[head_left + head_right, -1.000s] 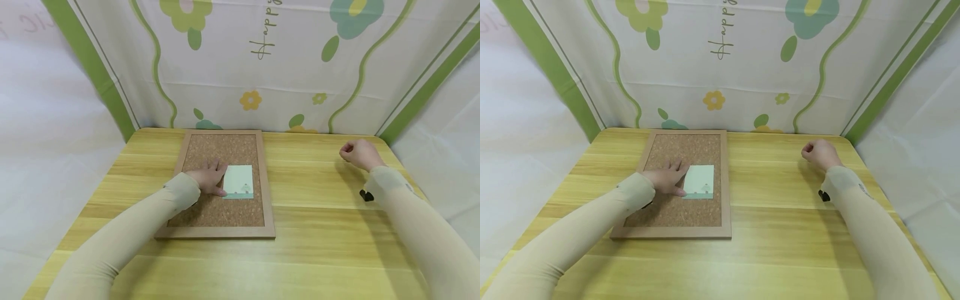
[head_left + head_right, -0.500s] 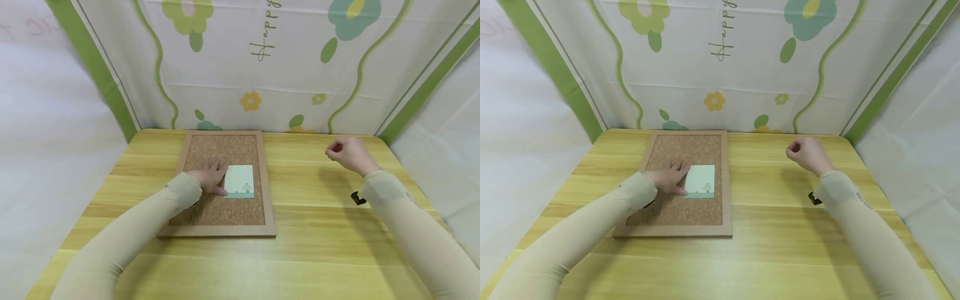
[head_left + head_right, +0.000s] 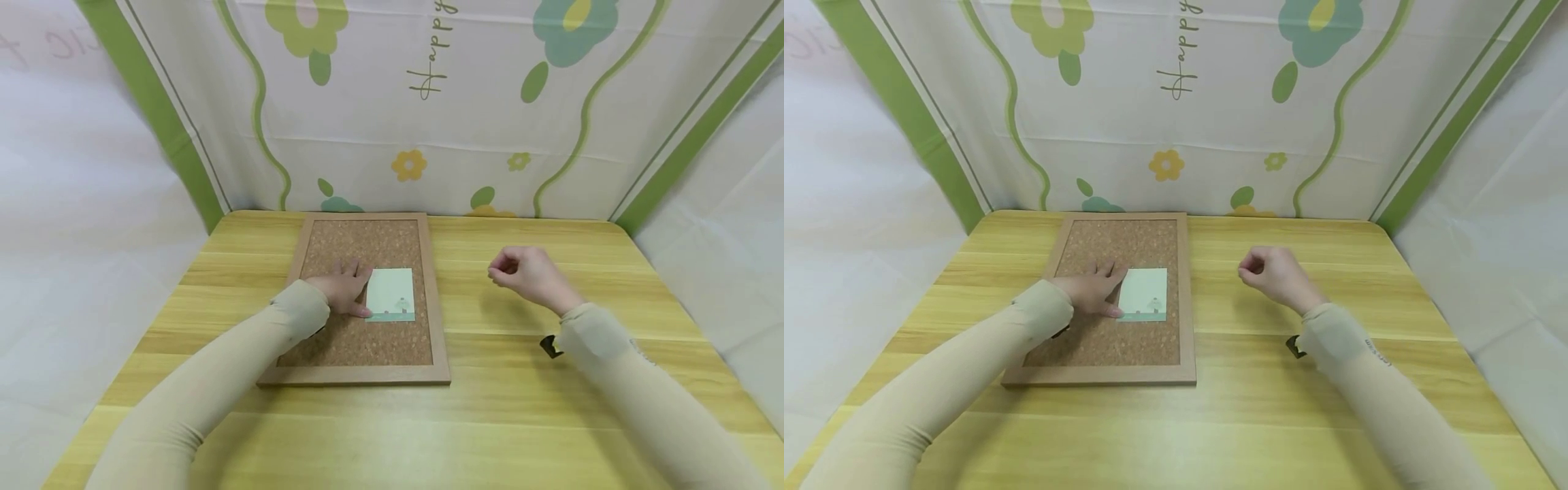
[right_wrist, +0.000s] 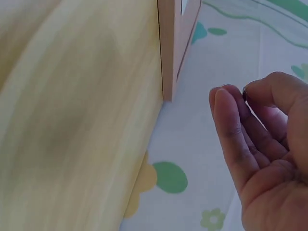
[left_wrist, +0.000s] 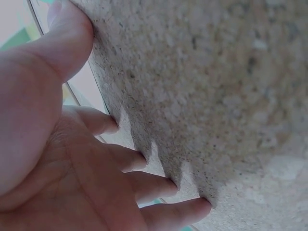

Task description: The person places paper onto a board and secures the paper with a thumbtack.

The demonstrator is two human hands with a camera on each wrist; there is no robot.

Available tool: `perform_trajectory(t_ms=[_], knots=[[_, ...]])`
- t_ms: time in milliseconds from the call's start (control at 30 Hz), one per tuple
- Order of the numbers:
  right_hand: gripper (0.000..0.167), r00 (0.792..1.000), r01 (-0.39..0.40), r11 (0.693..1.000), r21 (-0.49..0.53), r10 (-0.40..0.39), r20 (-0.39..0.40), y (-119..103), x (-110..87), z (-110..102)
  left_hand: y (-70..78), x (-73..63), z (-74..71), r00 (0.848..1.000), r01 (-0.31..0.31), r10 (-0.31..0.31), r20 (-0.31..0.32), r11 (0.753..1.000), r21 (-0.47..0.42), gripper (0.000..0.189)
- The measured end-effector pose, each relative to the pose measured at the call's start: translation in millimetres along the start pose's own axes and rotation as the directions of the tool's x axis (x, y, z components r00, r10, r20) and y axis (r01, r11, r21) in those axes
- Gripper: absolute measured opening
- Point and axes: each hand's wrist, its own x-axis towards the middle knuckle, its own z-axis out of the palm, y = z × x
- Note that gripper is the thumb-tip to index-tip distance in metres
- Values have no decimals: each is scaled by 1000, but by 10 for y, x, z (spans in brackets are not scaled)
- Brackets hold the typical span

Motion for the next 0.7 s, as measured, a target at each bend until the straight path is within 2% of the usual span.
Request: perform_trajectory(t_ms=[167, 400, 700], knots=[[10, 999, 20, 995, 100, -24, 33, -103, -31, 169, 5, 8, 2, 1000, 8, -8, 5, 1000, -2, 103], [25, 992, -82, 982, 172, 64, 105, -253, -55, 315, -5, 28, 8, 1000, 13, -13, 7, 1000, 3, 104], [29, 984, -115, 966, 233, 78, 163, -450, -55, 462, -15, 29, 14, 1000, -2, 2, 0, 1000, -9, 103]])
